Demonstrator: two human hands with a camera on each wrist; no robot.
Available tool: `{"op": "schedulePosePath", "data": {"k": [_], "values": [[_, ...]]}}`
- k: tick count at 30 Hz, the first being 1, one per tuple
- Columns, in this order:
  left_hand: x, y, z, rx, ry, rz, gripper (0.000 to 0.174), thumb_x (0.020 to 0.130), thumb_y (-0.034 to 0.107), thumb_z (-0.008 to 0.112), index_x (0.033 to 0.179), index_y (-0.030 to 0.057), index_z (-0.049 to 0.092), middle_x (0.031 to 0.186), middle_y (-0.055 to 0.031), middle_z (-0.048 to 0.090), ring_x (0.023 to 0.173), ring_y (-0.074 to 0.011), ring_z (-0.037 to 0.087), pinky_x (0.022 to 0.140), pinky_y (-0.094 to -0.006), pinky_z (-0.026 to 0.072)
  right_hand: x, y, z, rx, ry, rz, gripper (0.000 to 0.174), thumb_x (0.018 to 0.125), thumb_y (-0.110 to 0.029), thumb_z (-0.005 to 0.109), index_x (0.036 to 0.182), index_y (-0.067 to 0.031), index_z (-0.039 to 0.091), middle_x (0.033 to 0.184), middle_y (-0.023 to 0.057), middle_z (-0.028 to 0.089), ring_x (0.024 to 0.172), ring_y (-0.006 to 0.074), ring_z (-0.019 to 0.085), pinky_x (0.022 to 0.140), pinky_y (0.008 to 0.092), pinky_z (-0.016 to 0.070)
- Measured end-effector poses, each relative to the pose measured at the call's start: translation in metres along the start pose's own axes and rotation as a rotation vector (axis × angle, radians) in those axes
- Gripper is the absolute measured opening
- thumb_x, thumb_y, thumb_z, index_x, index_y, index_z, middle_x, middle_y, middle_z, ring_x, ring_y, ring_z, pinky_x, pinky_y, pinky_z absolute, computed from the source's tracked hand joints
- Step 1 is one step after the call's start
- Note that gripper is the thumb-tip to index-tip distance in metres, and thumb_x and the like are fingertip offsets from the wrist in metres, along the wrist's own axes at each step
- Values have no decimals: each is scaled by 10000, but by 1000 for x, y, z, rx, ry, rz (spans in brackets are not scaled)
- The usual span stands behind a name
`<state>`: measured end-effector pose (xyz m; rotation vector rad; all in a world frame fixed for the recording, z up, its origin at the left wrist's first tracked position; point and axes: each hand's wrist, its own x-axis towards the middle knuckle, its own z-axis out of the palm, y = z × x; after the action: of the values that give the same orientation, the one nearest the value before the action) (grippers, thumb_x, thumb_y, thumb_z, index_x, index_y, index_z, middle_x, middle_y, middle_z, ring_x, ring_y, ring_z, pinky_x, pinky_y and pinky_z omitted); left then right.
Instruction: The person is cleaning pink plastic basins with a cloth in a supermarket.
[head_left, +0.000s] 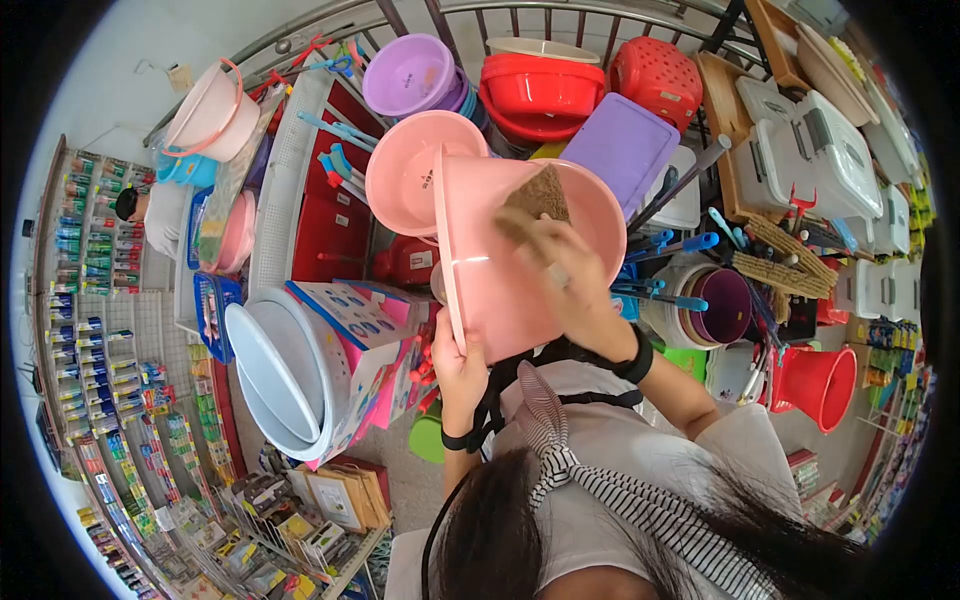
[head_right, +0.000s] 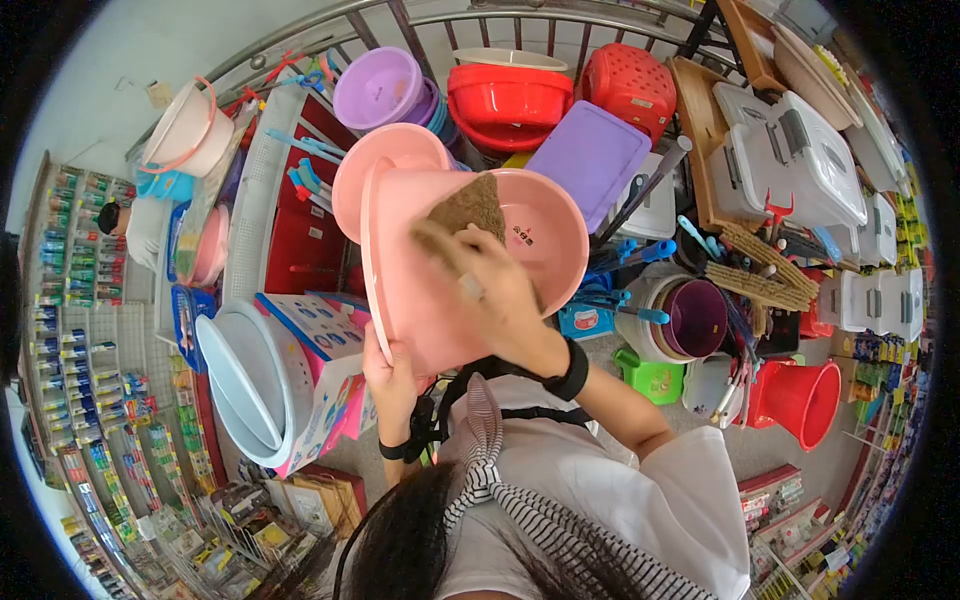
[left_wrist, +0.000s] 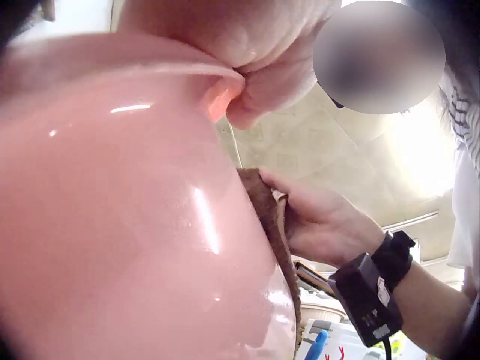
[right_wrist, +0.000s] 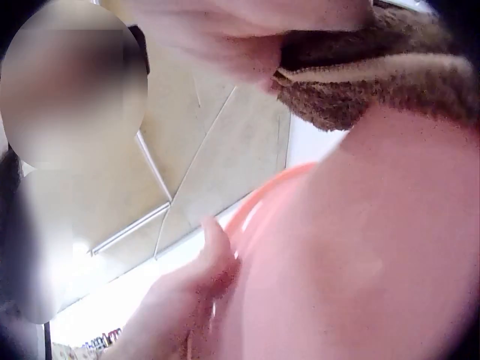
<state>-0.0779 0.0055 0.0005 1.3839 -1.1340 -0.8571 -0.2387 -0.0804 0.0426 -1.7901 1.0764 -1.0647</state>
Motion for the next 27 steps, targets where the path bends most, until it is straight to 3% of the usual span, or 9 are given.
{"op": "schedulePosePath", "data": {"k": [1,3,8,10,11,13,18,24,27], "values": [[-1,-1,-1,9,-13,32,520,953,445,510,1132,-43,490,909,-14,536,820,-88,465,730,-235,410,-2,0,1,3,1,-3,399,888,-175,532,1274,-78,561,1232,140,564,1079,287,545,955,372,424],[-3,-4,-7,35,16,37,534,933,445,543,1149,-41,494,911,-43,547,823,-106,493,738,-250,425,-5,4,4,-458,-255,-475,501,823,-213,556,1317,-127,530,1351,70,490,1217,284,436,1057,456,330],[-2,-2,-7,84,63,101,561,905,440,589,1187,-36,499,868,-73,561,765,-128,517,704,-258,444,-7,15,3,-518,-376,-529,546,808,-256,541,1345,-167,497,1413,13,436,1288,278,361,1113,517,225],[-7,5,-9,186,-43,-66,562,927,488,531,1149,-28,508,914,-40,550,848,-112,502,772,-256,429,18,16,-3,-814,-323,-701,534,822,-283,520,1339,-150,501,1431,22,419,1344,287,312,1127,524,183],[-8,8,-7,186,-43,-65,562,927,488,531,1149,-28,508,914,-40,550,848,-112,502,772,-256,429,26,19,-6,-814,-321,-702,534,822,-283,520,1339,-150,501,1431,22,419,1344,287,312,1127,524,183],[-11,12,-2,191,-100,26,530,939,461,518,1155,-23,505,900,-45,544,826,-117,495,752,-263,430,37,21,-7,-546,-153,-406,501,834,-272,508,1315,-130,519,1416,35,432,1351,295,304,1122,528,182],[-12,-7,-7,173,-43,50,521,923,387,579,1222,-25,467,785,-39,520,682,-110,484,621,-245,420,13,11,-5,-466,-445,-611,448,881,-277,487,1299,-122,523,1417,31,432,1339,287,327,1104,524,228],[-18,-10,-9,44,-37,29,533,946,393,533,1243,-38,435,861,-34,517,778,-126,492,713,-259,424,16,17,5,-451,-443,-656,438,853,-226,502,1281,-136,538,1379,35,457,1324,270,355,1090,507,273],[-21,-3,-3,118,-26,50,533,950,381,527,1256,-47,439,947,-101,590,861,-170,566,769,-293,453,41,24,2,-480,-376,-663,440,846,-190,512,1278,-112,539,1374,66,462,1299,302,379,1071,500,298]]}}
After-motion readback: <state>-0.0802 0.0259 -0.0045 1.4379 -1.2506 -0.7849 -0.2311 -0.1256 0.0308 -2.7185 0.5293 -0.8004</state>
